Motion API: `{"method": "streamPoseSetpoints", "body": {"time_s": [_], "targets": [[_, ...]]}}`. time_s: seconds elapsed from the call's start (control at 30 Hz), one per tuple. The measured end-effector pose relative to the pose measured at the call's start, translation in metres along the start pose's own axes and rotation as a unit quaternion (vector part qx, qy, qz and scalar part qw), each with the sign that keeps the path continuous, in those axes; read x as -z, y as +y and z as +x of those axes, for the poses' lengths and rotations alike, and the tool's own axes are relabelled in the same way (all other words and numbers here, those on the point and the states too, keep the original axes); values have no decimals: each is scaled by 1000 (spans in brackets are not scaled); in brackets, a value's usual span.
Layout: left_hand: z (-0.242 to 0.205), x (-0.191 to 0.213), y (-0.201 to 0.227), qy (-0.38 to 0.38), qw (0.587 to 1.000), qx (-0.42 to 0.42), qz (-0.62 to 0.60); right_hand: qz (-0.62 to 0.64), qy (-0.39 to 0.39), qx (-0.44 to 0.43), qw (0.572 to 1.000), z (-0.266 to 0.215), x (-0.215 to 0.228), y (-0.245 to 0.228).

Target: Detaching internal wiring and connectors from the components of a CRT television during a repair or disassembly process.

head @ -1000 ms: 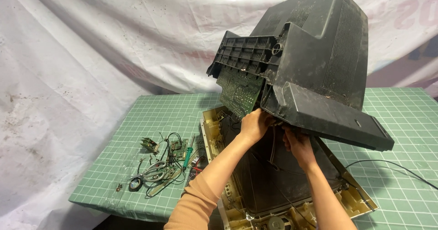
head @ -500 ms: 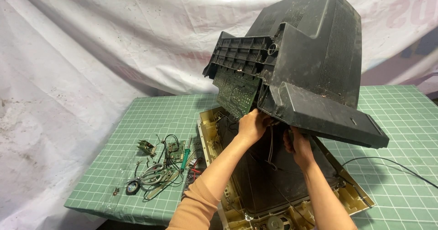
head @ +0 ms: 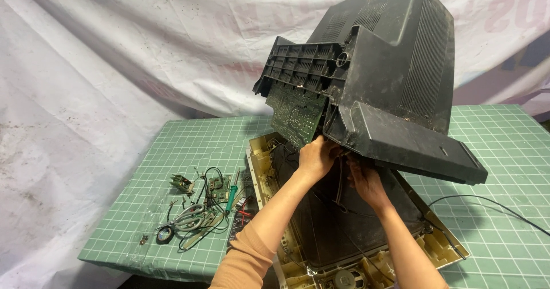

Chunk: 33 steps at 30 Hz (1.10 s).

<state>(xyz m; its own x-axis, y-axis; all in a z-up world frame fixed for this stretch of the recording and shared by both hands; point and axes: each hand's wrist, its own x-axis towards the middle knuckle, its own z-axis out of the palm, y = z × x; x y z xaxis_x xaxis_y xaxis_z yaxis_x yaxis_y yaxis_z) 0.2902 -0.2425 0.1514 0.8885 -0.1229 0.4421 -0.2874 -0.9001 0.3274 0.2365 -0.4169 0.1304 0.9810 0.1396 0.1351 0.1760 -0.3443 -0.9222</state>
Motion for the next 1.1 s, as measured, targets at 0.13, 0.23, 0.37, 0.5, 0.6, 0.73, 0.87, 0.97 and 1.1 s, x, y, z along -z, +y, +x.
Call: {"method": "streamPoseSetpoints", "body": {"time_s": [0.13, 0.23, 0.37, 0.5, 0.6, 0.73, 0.87, 0.97, 1.1], "targets": [[1, 2, 1, -5, 1000, 3, -14, 61, 53, 36, 996, 20, -5, 42], [0, 1, 1, -8, 1000, 10, -12, 47, 45, 50, 997, 12, 3, 15], [0, 3, 1, -13, 1000, 15, -20, 49, 4, 56, 997, 8, 5, 4], [3, -7, -2, -23, 999, 30, -21, 135, 22, 22, 990, 1, 2, -6], [6, -13, -7, -20, 998, 39, -33, 118, 22, -6, 993, -13, 7, -48], [5, -3, -1, -27, 999, 34, -32, 187, 68, 4, 980, 2, 1, -1], [4, 0, -2, -37, 998, 27, -42, 48, 24, -5, 999, -13, 8, -45], [0, 6, 3, -33, 997, 16, -61, 92, 25, -46, 994, -4, 2, -36], [-6, 29, 7, -25, 995, 2, -95, 222, 63, -108, 967, 0, -5, -31]]}}
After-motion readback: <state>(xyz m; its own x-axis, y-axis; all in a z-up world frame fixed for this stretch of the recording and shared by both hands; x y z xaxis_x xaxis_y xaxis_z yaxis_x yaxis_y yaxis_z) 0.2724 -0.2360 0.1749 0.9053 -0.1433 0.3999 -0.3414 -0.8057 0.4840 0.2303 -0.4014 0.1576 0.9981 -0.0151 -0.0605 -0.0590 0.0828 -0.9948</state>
